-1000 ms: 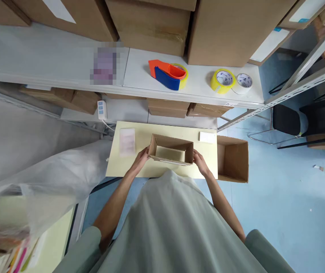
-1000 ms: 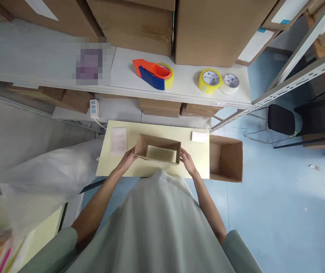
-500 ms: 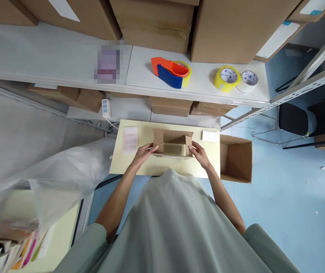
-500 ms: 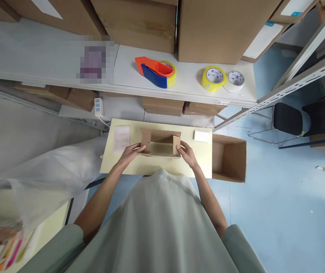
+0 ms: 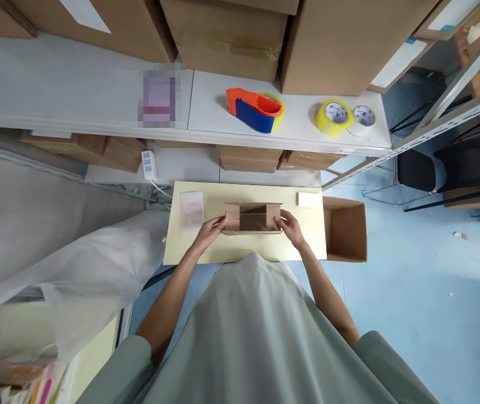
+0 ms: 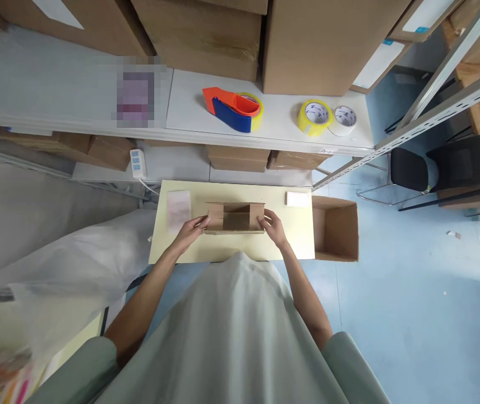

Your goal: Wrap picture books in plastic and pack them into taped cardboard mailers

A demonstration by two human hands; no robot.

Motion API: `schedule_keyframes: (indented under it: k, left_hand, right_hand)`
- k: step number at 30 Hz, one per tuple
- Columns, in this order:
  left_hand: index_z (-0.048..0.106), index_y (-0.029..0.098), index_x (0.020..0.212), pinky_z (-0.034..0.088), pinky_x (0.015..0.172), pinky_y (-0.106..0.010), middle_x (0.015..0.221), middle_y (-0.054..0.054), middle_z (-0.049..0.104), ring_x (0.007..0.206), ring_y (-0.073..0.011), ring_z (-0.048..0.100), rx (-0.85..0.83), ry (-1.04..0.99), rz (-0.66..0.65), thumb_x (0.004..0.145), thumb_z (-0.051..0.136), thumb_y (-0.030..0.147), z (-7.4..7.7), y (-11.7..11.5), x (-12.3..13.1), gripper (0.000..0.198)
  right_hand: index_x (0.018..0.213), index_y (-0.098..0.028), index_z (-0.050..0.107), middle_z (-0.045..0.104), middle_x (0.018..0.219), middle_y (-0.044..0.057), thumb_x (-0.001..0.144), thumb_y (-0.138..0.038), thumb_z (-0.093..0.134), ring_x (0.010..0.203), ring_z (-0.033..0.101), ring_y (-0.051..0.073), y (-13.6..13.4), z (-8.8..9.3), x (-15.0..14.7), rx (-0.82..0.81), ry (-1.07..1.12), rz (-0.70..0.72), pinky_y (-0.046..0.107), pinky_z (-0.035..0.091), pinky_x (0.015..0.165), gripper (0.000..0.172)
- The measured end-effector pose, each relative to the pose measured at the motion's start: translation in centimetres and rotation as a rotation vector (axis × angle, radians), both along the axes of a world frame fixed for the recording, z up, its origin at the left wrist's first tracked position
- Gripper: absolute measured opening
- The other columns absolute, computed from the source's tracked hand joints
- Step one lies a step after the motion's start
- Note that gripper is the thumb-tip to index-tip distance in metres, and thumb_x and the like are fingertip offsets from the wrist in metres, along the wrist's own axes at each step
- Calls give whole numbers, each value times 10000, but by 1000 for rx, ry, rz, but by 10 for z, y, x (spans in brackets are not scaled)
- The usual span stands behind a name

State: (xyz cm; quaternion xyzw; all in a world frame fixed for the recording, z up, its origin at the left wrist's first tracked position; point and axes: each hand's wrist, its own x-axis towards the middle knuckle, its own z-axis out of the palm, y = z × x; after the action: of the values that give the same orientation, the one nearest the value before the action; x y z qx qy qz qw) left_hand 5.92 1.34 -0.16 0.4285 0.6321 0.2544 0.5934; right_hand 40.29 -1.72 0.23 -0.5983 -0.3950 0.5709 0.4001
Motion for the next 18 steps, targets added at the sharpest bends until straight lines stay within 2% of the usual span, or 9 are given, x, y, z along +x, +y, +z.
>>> schedule_keyframes:
  k: [6,9,12,14,16,18]
  left_hand:
    - [852,169,1258,640,976,-432,1289,-164,838,1190,-367,761,24,-21,-36,729,774,960,-13,-4,0,955]
    - [819,154,1334,633,1052,-469,1340,-193,820,1264,-388,750,18,-60,-43,743,734,998,-10,-6,1,1034]
    - [734,181,1495,588,1180,-501,1530,-210,734,1440,-395,682,45,-152,-59,859,638,989,-2,-10,-7,1033]
    - [657,232,1596,542,1254,-514,1695,-197,608,1573,-398,581,76,-181,-98,876,706,922,3,-15,-16,998]
    - [577,290,1669,523,1282,-540,1793,-178,495,1641,-415,503,90,-175,-164,779,883,820,5,-19,-24,1079]
    - [525,323,1699,528,1280,-565,1821,-173,451,1645,-426,495,99,-150,-200,675,1000,708,5,-21,-26,1193]
  right_hand:
    - [1376,-255,779,741,1546,146,877,-797,843,1378,736,393,-6,-4,1,-2,-15,-10,583,610,1196,740]
    - [1412,-263,771,727,1573,141,902,-811,810,1401,723,389,-9,-3,3,-22,-50,0,577,605,1203,750]
    - [1474,-275,744,702,1604,150,929,-815,781,1457,687,386,-18,6,14,-60,-114,-10,587,575,1236,768]
    - [1527,-298,712,669,1645,150,911,-789,824,1514,645,383,-26,14,25,-58,-111,14,591,553,1263,796]
    - [1561,-332,688,627,1693,135,840,-724,930,1557,607,384,-34,21,35,-44,-81,75,599,540,1278,856]
    - [1554,-352,692,617,1704,123,747,-652,1024,1552,611,389,-38,24,40,-38,-69,119,618,536,1281,923]
